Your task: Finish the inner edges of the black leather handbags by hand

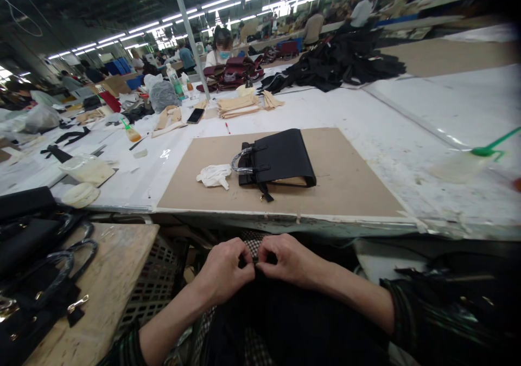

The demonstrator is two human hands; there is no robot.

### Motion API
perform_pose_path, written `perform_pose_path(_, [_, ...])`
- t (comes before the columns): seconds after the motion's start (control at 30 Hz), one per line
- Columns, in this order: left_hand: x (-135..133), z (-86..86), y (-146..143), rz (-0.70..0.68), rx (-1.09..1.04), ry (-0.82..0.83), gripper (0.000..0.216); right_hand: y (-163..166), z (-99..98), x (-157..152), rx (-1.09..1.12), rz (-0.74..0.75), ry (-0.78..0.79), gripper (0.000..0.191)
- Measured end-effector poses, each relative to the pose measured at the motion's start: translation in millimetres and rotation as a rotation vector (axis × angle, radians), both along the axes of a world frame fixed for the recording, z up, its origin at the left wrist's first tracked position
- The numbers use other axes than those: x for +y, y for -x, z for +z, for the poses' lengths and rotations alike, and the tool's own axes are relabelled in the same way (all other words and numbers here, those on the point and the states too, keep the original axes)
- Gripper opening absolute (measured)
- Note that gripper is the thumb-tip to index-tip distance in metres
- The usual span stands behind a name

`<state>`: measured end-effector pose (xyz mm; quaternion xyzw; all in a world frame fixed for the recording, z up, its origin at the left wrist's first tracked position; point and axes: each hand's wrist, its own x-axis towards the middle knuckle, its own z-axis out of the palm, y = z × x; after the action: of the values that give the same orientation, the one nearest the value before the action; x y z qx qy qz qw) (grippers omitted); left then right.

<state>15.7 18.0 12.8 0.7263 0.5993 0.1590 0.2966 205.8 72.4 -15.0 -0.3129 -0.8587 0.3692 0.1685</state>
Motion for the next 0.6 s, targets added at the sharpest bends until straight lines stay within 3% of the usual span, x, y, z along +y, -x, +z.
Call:
perform_pose_path(0.1, [0,-0.7,-2,0.064,-0.039,0.019,0.003,0,-1.4,-1,0.007,-0.053,0.067,0.005])
perform_pose_path(0.27, [1,-3.2,1,0.121,-0.157,0.102,0.006,-1,-3.2,-2,0.062,-0.168,0.311,0.014])
perform_pose_path(0.47, [6,-16.3,10,0.127,-0.445,0.236,0.01,0,-9.3,0,0.318,-0.157,0.643,0.023])
perform_pose_path(0.6, [10,-20.2,13,0.021,-0.441,0.319,0.019,-2,-13.0,4,0.28,-0.134,0.63,0.024])
